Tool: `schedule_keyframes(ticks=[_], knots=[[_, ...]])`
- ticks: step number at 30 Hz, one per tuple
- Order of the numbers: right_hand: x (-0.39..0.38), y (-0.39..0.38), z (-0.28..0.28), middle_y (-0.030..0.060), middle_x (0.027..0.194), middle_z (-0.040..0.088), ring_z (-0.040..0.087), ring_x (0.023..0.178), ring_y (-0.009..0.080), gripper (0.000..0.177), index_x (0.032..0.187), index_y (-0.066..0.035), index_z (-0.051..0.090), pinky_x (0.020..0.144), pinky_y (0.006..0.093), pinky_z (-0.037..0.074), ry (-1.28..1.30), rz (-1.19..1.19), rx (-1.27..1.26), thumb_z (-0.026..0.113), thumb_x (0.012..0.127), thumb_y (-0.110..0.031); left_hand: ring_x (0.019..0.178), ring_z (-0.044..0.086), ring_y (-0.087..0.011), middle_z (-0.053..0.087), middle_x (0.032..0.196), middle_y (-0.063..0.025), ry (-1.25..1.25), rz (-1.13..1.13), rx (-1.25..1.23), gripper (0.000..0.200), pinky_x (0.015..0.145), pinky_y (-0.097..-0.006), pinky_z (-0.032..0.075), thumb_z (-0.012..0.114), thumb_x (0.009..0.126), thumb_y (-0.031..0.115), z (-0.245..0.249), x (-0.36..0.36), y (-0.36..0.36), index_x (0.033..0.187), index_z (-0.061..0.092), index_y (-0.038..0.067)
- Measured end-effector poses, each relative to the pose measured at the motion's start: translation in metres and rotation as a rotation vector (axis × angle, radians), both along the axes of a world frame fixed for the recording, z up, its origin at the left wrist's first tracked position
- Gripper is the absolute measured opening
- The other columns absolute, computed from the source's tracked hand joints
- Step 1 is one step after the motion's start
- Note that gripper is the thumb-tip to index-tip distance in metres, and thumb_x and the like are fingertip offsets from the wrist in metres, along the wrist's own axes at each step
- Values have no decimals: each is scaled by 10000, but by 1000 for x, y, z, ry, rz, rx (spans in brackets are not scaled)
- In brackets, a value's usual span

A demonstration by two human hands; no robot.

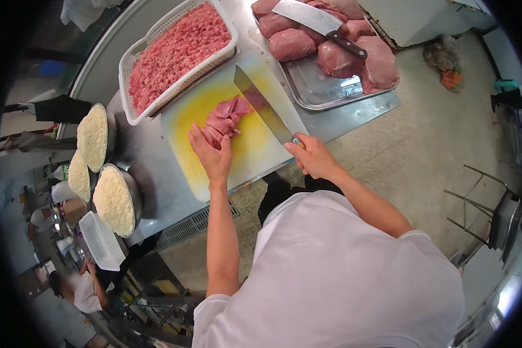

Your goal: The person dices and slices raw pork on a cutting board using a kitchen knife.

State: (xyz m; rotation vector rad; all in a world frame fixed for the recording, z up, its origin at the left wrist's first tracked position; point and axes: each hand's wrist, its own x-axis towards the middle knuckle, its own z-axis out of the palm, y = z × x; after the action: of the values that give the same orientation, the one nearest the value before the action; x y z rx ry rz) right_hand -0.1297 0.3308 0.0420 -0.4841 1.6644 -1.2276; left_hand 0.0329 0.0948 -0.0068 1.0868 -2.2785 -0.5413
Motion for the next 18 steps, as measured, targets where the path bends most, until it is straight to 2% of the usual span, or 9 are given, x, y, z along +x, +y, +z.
schedule_keyframes(ticks=[1,2,3,4,6,7,9,14,18], knots=[[-3,2,-3,15,607,540,517,461,100,557,1350,114,533,434,277,422,-11,4,-6,606,1043,-344,1481,304,-474,359,1551,-337,32,3,-9,815,1235,-510,244,751,869,240,-1,1,-1,1509,365,-84],[-5,5,-6,17,603,531,515,454,104,393,1118,39,524,422,287,414,-31,14,-55,595,1049,-341,1482,306,-478,362,1549,-343,63,5,-16,788,1239,-507,243,732,864,204,-2,1,-3,1503,374,-87],[-7,8,-9,19,599,521,513,448,108,354,885,-36,516,410,297,407,-51,22,-102,585,1055,-338,1482,306,-478,362,1549,-343,53,6,-19,788,1239,-507,243,732,864,204,-2,0,-5,1503,374,-87],[-9,11,-11,19,599,521,513,448,108,354,885,-36,516,410,297,407,-61,22,-104,585,1055,-338,1450,357,-472,397,1522,-340,17,49,-59,754,1223,-496,277,708,861,182,-3,-2,-8,1491,392,-87],[-13,17,-11,15,568,530,501,437,99,420,1152,73,572,431,277,413,-63,73,-77,577,1054,-336,1419,408,-467,433,1495,-337,-23,91,-103,721,1208,-486,311,684,859,159,-2,-3,-15,1478,411,-88],[-15,19,-9,15,568,530,501,437,99,420,1152,73,572,431,277,413,-67,71,-81,577,1054,-336,1374,457,-456,473,1456,-324,-25,123,-88,689,1181,-475,348,668,864,159,0,-3,-22,1463,431,-85],[-15,25,-2,20,606,535,525,468,96,336,930,-14,535,430,285,421,-94,65,-39,581,1054,-323,1330,505,-446,514,1418,-312,-27,143,-76,657,1153,-464,385,652,869,158,3,-2,-44,1447,451,-83],[-7,29,-5,16,609,537,525,475,93,333,944,-6,546,433,281,423,-129,-5,-31,586,1050,-319,1287,532,-446,561,1367,-293,42,41,-156,632,1130,-478,402,647,869,184,-20,4,-133,1429,479,-57],[-6,31,-1,15,611,539,520,468,98,355,946,-1,550,430,279,419,-93,-39,-62,591,1046,-340,1298,531,-430,542,1396,-296,-55,-62,-291,683,1126,-458,404,683,887,242,-21,10,-155,1452,457,-66]])
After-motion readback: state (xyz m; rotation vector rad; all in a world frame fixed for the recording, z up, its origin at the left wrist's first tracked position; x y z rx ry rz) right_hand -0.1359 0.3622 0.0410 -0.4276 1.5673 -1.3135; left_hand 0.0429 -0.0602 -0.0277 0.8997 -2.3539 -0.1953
